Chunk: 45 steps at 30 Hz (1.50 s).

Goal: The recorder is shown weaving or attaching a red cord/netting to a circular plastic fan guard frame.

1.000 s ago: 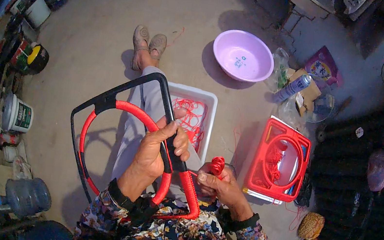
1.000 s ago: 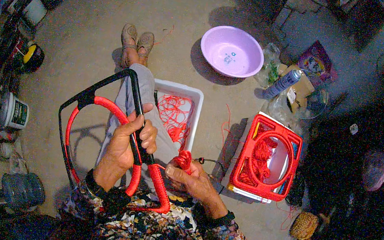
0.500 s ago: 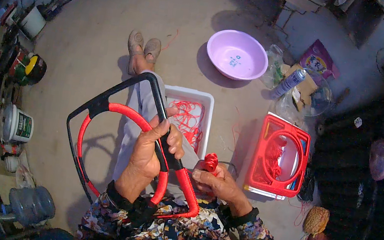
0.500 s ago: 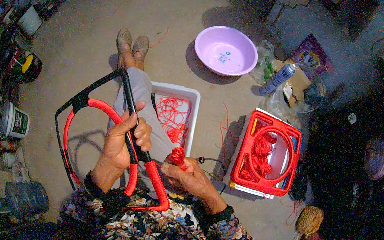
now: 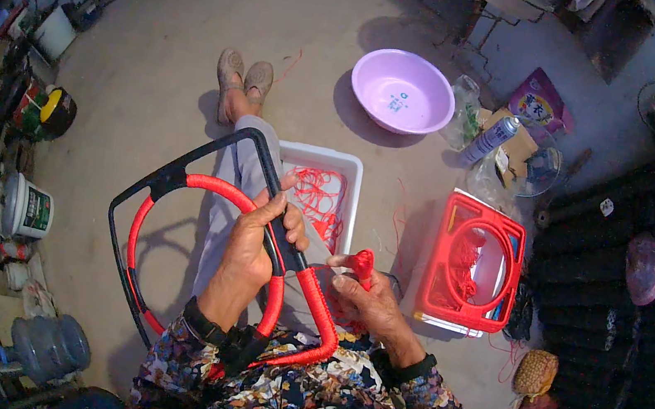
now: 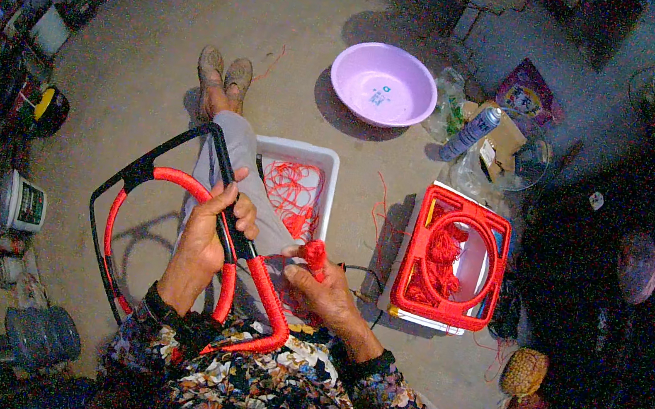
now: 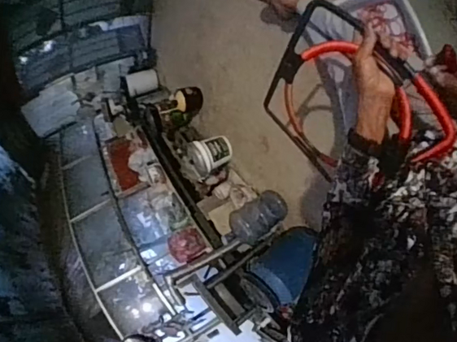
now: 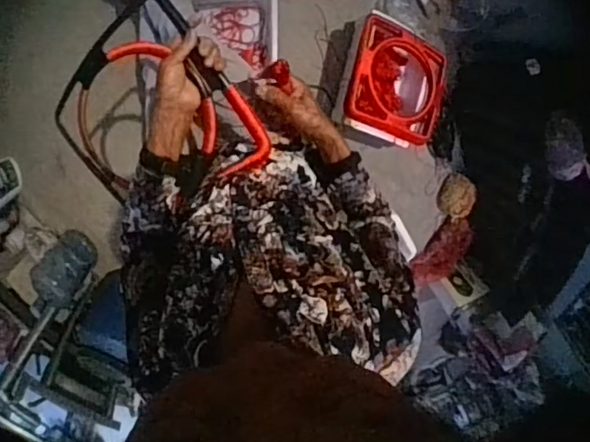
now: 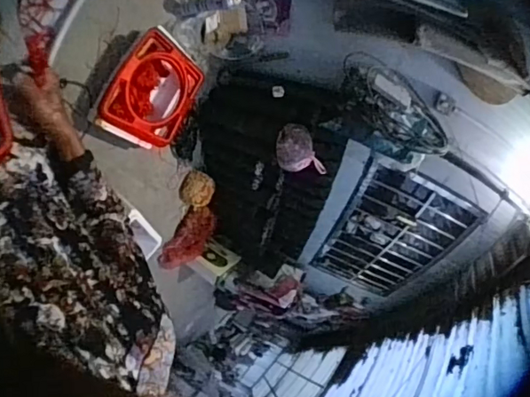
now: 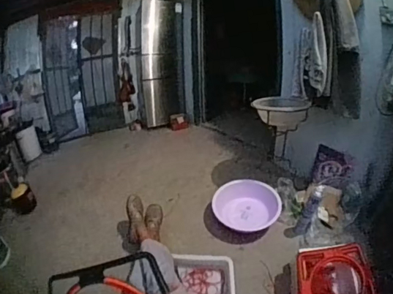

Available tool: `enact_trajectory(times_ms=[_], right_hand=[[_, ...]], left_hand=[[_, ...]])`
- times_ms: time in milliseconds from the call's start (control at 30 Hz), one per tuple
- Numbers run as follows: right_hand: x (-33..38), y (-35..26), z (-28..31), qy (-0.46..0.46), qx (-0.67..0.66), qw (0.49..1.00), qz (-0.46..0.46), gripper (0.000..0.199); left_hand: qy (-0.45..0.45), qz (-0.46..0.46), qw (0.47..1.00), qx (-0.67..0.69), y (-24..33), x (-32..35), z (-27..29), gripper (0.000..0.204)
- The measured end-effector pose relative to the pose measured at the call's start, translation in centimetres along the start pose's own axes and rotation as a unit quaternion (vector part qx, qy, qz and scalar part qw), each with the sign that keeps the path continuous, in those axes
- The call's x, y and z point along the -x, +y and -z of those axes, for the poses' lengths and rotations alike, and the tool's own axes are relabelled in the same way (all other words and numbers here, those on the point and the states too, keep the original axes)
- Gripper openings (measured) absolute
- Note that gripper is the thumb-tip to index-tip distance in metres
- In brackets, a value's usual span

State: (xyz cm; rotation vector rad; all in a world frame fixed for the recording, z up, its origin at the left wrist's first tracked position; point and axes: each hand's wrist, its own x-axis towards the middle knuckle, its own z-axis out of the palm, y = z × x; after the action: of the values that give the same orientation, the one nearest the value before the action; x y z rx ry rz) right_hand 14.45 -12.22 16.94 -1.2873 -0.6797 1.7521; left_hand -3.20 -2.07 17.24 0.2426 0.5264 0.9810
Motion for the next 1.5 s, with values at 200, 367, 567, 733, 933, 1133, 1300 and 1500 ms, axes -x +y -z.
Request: enact_trajectory(times_ms=[200,367,567,733,933,1133,1300,1500], right_hand=[[0.5,1.4,0.2,-0.03,0.127,0.991,0.036,0.019],[1.0,0.3,-1.4,-0.074,0.154,0.985,0.007,0.022],[1.4,2.0,-0.8,-0.043,0.203,0.977,0.044,0.028],[1.0,1.7,-0.7,-0.022,0.166,0.986,0.01,0.018],[-1.3,-1.0,-2.3,0.031,0.214,0.964,0.151,0.019],[-1.1,-0.7,-3.2,-0.04,0.215,0.975,0.048,0.022],[-0.5,0.5,-2.1,-0.001,0.216,0.975,0.041,0.022],[-2.7,-0.2,-0.8,0.06,0.282,0.924,0.253,0.015]], left_hand=[[0.041,0.006,0.999,0.001,-0.3,-0.1,-0.1,0.031],[0.038,0.014,0.999,0.008,-0.7,-0.3,0.5,0.028],[0.03,0.006,1.0,-0.01,-0.8,0.1,-0.1,0.031],[0.031,0.001,1.0,0.002,-0.8,0.1,0.3,0.031],[0.02,0.006,1.0,0.021,-1.4,-0.3,-0.1,0.03],[0.007,0.011,0.999,0.033,-1.1,0.1,-0.1,0.029],[-0.009,0.063,0.997,0.052,-2.3,-0.7,0.0,0.03],[-0.005,0.035,0.998,0.059,-1.4,-2.4,3.0,0.027]])
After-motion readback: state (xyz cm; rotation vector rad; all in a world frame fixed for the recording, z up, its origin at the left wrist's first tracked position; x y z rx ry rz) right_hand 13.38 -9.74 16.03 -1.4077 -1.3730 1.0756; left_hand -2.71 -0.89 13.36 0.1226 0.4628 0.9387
